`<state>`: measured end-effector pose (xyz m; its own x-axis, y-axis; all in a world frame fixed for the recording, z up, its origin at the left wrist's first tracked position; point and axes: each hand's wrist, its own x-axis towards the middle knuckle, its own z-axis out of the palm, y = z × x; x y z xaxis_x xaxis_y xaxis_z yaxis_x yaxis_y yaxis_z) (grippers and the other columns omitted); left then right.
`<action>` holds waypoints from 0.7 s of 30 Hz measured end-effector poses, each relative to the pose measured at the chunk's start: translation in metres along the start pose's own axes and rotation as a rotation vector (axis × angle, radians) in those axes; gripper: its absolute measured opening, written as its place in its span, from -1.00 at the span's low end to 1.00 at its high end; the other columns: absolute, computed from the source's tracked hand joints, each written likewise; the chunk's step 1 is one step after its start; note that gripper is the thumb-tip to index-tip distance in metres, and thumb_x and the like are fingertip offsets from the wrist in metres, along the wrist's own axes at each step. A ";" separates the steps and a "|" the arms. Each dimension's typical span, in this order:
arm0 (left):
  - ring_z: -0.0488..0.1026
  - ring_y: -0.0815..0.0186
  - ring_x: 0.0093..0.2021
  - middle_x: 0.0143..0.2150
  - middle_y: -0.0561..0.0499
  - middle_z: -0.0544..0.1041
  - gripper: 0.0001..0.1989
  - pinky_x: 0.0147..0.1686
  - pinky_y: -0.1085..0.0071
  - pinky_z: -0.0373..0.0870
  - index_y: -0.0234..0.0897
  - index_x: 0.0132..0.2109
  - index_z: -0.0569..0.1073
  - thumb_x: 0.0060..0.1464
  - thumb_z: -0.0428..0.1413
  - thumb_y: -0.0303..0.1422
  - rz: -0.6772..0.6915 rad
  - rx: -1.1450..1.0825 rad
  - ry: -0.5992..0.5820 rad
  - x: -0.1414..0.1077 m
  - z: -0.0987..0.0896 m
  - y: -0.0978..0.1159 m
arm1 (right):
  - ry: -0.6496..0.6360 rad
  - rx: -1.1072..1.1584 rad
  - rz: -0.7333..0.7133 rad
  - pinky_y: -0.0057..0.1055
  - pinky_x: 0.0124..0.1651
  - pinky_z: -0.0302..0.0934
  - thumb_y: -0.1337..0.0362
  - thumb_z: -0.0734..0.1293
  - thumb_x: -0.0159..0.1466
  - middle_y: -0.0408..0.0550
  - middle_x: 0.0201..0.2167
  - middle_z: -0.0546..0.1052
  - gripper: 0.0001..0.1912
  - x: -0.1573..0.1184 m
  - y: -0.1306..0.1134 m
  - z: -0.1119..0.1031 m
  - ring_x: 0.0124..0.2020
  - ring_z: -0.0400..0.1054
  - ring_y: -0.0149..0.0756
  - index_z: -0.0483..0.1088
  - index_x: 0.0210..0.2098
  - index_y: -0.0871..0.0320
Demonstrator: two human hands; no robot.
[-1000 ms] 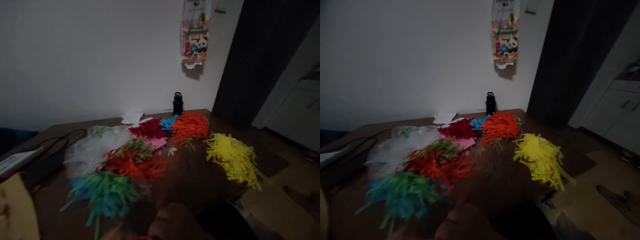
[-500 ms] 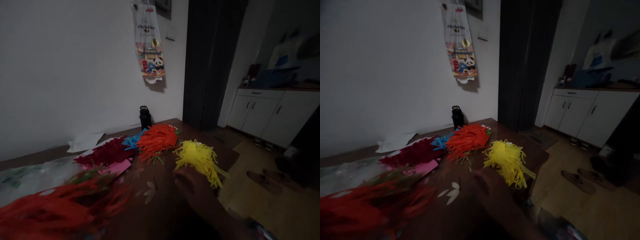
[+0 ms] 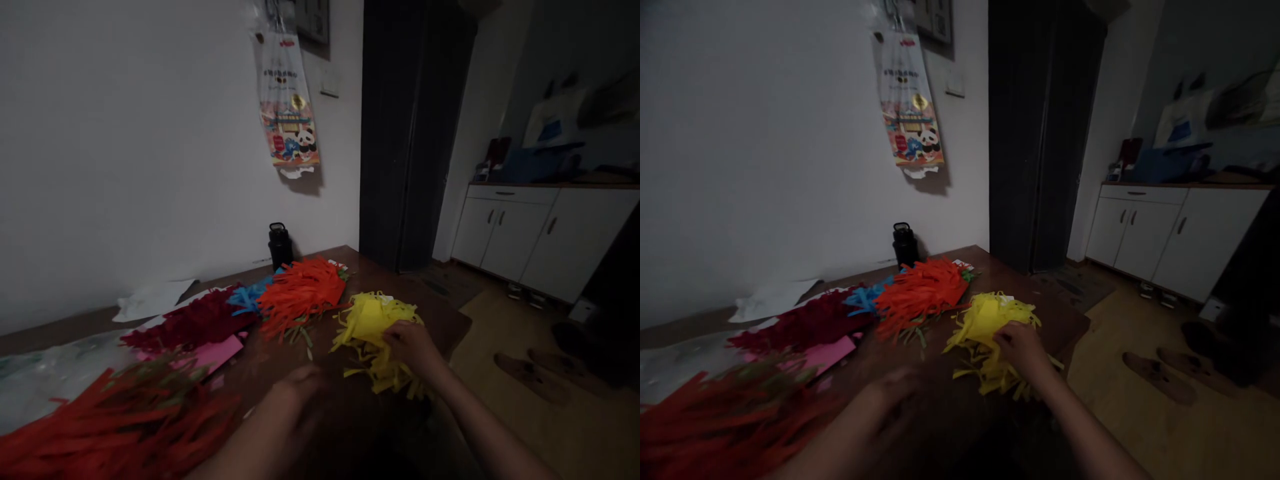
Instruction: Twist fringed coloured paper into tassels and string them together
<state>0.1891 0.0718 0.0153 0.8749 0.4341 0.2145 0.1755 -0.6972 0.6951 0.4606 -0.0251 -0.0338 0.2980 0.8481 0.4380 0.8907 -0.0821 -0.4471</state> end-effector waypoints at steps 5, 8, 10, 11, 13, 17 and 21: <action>0.48 0.20 -0.36 -0.43 -0.03 0.61 -0.84 -0.35 0.40 0.33 -0.30 -0.41 0.60 -0.03 0.16 -0.33 -0.217 -0.374 0.010 0.073 0.058 -0.003 | 0.071 0.124 0.022 -0.44 -0.31 0.24 0.28 0.26 0.28 -0.07 -0.45 0.58 -0.76 -0.006 0.006 -0.006 -0.38 0.47 -0.28 0.51 -0.45 0.15; 0.46 0.26 -0.47 -0.45 -0.03 0.57 -0.74 -0.46 0.41 0.34 -0.35 -0.34 0.54 -0.02 0.15 -0.21 -0.316 -0.535 0.064 0.094 0.086 -0.011 | 0.076 0.168 -0.013 -0.45 -0.32 0.24 0.27 0.28 0.27 -0.10 -0.49 0.56 -0.77 -0.012 0.005 -0.009 -0.40 0.45 -0.30 0.48 -0.49 0.15; 0.45 0.29 -0.51 -0.41 -0.03 0.56 -0.68 -0.49 0.41 0.36 -0.35 -0.21 0.49 0.00 0.12 -0.17 -0.367 -0.647 0.115 0.099 0.099 -0.013 | 0.068 0.191 -0.048 -0.46 -0.32 0.24 0.28 0.28 0.27 -0.11 -0.48 0.55 -0.77 -0.016 0.004 -0.010 -0.40 0.44 -0.32 0.47 -0.49 0.15; 0.44 0.31 -0.52 -0.41 -0.02 0.55 -0.66 -0.51 0.42 0.35 -0.34 -0.17 0.47 0.01 0.11 -0.15 -0.381 -0.692 0.137 0.101 0.104 -0.013 | 0.060 0.201 -0.068 -0.47 -0.32 0.23 0.28 0.28 0.27 -0.12 -0.48 0.54 -0.78 -0.018 0.003 -0.009 -0.41 0.43 -0.33 0.47 -0.48 0.15; 0.42 0.34 -0.54 -0.44 0.02 0.53 -0.65 -0.53 0.45 0.34 -0.33 -0.14 0.45 0.01 0.13 -0.16 -0.388 -0.756 0.166 0.101 0.110 -0.013 | 0.044 0.215 -0.106 -0.49 -0.36 0.22 0.27 0.27 0.28 -0.14 -0.49 0.53 -0.77 -0.022 0.003 -0.008 -0.44 0.42 -0.36 0.47 -0.47 0.14; 0.40 0.36 -0.54 -0.48 0.04 0.51 -0.73 -0.51 0.47 0.32 -0.34 -0.27 0.50 -0.05 0.18 -0.21 -0.371 -0.790 0.204 0.101 0.108 -0.016 | 0.088 0.207 -0.143 -0.43 -0.32 0.23 0.21 0.31 0.27 -0.15 -0.49 0.54 -0.78 -0.030 0.008 -0.007 -0.41 0.44 -0.32 0.48 -0.47 0.11; 0.40 0.32 -0.54 -0.53 0.07 0.48 -0.77 -0.51 0.45 0.32 -0.33 -0.37 0.49 -0.08 0.18 -0.22 -0.355 -0.754 0.242 0.095 0.096 -0.019 | 0.211 0.180 -0.115 -0.36 -0.25 0.26 0.21 0.28 0.30 -0.08 -0.39 0.57 -0.82 -0.035 0.013 -0.012 -0.32 0.46 -0.25 0.47 -0.38 0.11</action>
<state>0.3127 0.0715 -0.0436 0.6899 0.7237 -0.0206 -0.0013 0.0296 0.9996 0.4661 -0.0623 -0.0455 0.2801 0.7171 0.6382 0.8533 0.1187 -0.5078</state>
